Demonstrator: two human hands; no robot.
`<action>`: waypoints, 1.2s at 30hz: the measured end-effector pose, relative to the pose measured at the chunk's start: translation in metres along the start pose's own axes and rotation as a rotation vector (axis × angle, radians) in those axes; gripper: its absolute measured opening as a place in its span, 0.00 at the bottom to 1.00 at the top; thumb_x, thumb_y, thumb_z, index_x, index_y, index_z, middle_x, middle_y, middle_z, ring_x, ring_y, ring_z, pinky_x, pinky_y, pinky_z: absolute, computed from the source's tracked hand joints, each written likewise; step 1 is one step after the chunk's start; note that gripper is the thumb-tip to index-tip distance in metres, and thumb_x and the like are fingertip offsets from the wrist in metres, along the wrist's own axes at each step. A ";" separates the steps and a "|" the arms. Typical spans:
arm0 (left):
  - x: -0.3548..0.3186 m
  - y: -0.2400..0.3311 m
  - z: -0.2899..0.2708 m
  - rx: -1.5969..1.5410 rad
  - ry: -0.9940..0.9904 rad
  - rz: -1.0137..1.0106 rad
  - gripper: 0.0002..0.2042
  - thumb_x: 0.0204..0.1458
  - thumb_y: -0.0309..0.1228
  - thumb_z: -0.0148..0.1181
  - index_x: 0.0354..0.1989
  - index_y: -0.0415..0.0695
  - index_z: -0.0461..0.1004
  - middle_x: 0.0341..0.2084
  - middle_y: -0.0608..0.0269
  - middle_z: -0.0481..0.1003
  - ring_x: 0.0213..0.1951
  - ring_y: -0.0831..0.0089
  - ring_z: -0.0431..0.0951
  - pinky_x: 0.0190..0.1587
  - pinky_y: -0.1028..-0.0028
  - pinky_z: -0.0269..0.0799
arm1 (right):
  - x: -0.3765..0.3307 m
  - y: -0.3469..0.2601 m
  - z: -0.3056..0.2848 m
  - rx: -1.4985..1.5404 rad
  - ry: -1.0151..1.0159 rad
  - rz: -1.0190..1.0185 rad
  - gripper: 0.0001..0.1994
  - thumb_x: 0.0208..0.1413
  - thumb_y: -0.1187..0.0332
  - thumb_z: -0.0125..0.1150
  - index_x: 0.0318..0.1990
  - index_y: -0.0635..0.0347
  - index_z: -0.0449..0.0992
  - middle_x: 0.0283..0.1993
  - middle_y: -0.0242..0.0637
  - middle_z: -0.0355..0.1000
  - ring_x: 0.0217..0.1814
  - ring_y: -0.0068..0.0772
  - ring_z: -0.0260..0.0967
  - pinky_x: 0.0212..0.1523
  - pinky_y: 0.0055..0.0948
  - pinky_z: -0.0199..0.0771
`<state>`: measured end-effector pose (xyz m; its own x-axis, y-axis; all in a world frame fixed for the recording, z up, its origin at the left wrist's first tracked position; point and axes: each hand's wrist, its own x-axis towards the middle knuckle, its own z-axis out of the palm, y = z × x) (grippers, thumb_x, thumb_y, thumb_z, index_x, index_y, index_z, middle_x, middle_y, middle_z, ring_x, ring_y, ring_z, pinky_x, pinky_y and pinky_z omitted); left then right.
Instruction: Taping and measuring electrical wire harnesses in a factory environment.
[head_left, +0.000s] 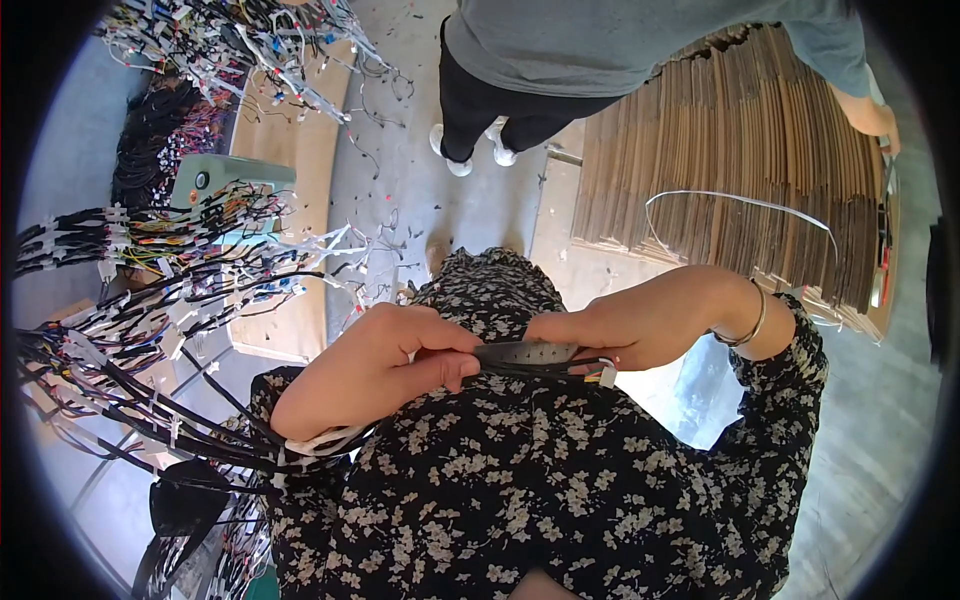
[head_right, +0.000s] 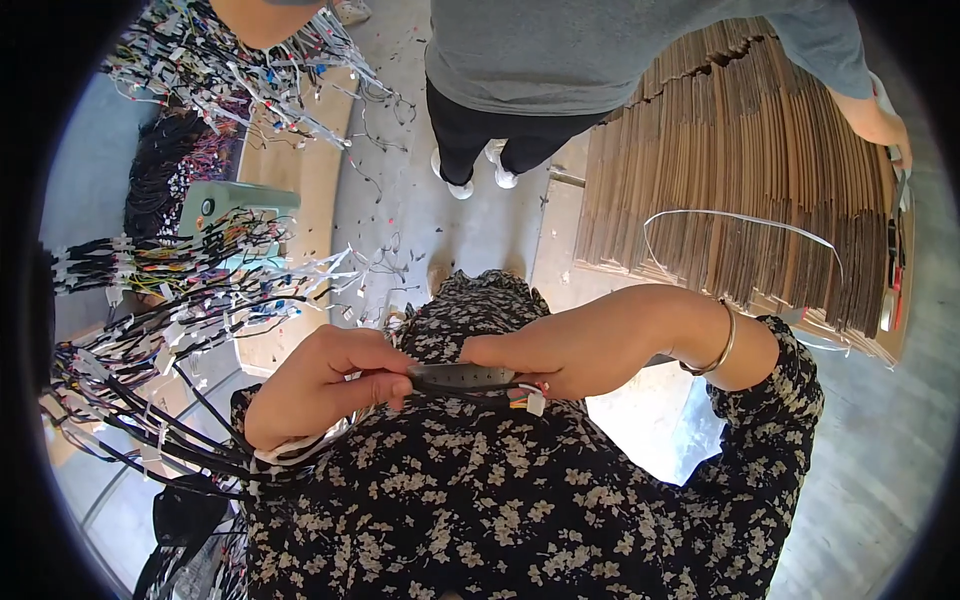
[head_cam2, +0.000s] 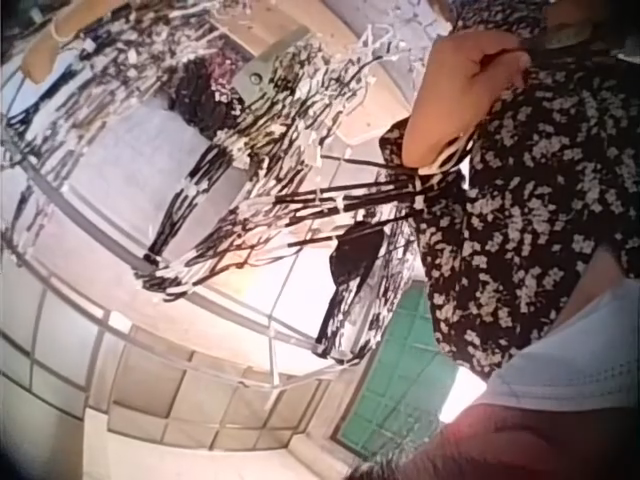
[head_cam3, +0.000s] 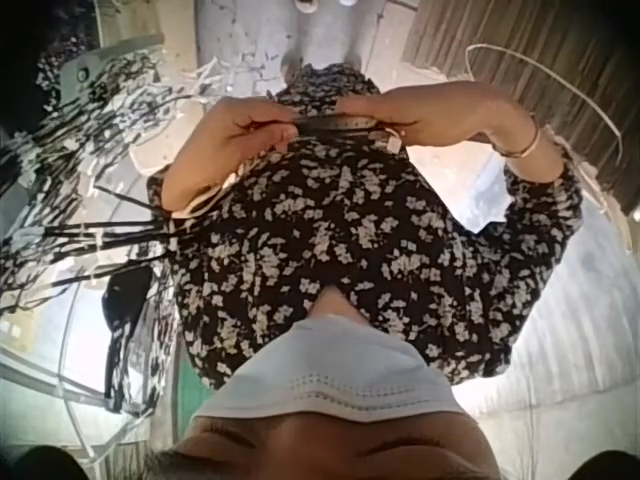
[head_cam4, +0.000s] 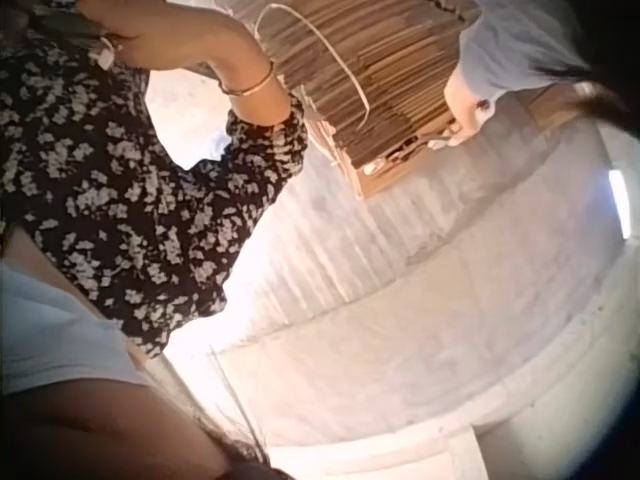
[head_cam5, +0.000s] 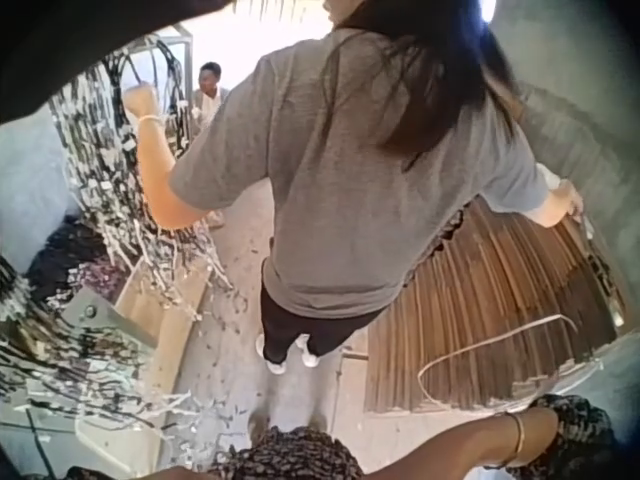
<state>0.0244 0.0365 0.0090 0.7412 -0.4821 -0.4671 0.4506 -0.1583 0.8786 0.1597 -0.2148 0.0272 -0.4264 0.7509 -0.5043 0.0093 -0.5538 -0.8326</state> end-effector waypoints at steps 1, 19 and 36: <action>0.002 -0.001 0.001 0.001 -0.005 0.000 0.09 0.55 0.18 0.60 0.43 0.37 0.81 0.28 0.62 0.80 0.30 0.76 0.76 0.36 0.76 0.69 | 0.000 0.001 0.000 -0.008 -0.002 0.019 0.19 0.60 0.81 0.41 0.58 0.58 0.55 0.33 0.40 0.66 0.34 0.35 0.63 0.40 0.30 0.64; 0.003 -0.005 -0.002 -0.225 0.282 -0.093 0.05 0.51 0.18 0.65 0.36 0.33 0.81 0.23 0.67 0.77 0.23 0.87 0.68 0.25 0.82 0.59 | -0.029 0.015 0.005 0.615 0.345 0.033 0.17 0.72 0.54 0.41 0.50 0.62 0.60 0.48 0.48 0.76 0.43 0.36 0.79 0.40 0.31 0.83; 0.005 0.002 -0.005 -0.268 0.331 -0.116 0.06 0.49 0.17 0.65 0.35 0.32 0.81 0.22 0.68 0.77 0.24 0.87 0.70 0.27 0.83 0.61 | -0.032 0.025 0.005 0.722 0.348 -0.113 0.09 0.69 0.69 0.47 0.42 0.68 0.62 0.48 0.55 0.74 0.47 0.46 0.79 0.45 0.37 0.84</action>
<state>0.0317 0.0376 0.0079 0.7779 -0.1652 -0.6063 0.6210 0.0549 0.7819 0.1692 -0.2546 0.0240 -0.0829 0.8193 -0.5674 -0.6542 -0.4742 -0.5892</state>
